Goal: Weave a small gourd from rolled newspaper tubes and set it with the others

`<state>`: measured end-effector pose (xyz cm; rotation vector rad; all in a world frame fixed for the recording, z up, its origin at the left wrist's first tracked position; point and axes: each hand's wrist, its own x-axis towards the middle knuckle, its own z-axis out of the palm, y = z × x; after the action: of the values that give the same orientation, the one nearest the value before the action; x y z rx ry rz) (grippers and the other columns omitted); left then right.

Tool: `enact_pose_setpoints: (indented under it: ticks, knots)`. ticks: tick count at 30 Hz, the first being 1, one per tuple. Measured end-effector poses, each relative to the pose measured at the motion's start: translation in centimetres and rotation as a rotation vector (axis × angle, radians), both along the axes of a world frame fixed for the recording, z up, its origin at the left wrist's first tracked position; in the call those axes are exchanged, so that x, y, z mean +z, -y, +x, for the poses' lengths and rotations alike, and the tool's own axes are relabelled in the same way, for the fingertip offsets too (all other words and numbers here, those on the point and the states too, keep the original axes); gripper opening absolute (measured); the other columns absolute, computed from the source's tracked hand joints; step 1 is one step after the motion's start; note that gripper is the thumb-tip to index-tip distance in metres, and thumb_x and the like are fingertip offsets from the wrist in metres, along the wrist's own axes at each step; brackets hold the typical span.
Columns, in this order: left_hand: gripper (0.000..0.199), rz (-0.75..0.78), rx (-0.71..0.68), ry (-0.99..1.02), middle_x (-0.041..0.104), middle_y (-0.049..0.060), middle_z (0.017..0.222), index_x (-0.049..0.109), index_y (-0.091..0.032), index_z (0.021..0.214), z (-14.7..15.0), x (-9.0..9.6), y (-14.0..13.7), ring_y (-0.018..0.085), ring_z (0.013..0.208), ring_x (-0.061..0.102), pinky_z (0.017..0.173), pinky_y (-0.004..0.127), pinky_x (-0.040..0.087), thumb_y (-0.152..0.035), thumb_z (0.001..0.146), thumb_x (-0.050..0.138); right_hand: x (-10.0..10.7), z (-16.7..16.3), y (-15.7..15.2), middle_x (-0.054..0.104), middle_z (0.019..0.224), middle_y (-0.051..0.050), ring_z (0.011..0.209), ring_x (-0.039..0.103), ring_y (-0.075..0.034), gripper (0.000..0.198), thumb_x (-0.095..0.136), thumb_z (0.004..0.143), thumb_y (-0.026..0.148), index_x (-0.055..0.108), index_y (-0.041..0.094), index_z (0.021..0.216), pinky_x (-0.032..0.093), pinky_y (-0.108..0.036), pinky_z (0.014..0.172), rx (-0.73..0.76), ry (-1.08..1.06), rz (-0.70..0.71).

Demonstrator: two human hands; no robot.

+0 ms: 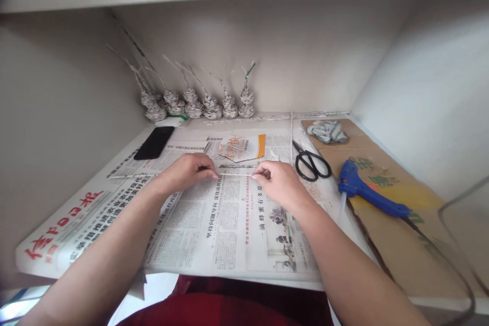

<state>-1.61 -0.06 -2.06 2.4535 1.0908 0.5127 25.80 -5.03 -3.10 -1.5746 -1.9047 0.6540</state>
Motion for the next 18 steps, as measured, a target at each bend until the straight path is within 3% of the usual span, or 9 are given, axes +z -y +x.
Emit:
enact_pose_setpoints:
  ticks: [4,10,18]
  knots:
    - [0.024,-0.051,0.083,0.001,0.070,-0.001,0.074,0.071,-0.019,0.077,-0.3,0.3,0.0,0.014,0.072,0.062,0.068,0.025,0.041,-0.042,0.085,0.071,0.1,-0.2,0.1,0.070,0.065,0.002,0.058,0.059,-0.014,0.015,0.066,0.082,0.033,0.071,0.024,0.072,0.041,-0.027,0.057,0.007,0.027,-0.020]
    - [0.023,0.016,-0.067,0.029,0.069,0.001,0.075,0.070,-0.018,0.075,-0.1,1.2,0.4,0.014,0.076,0.061,0.074,0.026,0.042,-0.037,0.088,0.069,0.3,-0.2,0.0,0.071,0.067,0.001,0.060,0.061,-0.015,0.013,0.067,0.079,0.034,0.071,0.023,0.072,0.043,-0.028,0.059,0.001,-0.018,-0.060]
    - [0.023,-0.010,-0.056,0.059,0.069,0.000,0.075,0.071,-0.019,0.077,-0.3,1.4,0.5,0.013,0.071,0.061,0.070,0.025,0.044,-0.038,0.088,0.068,0.1,-0.3,0.0,0.069,0.066,0.002,0.059,0.059,-0.014,0.014,0.067,0.078,0.034,0.072,0.023,0.072,0.042,-0.027,0.057,0.009,-0.025,-0.078]
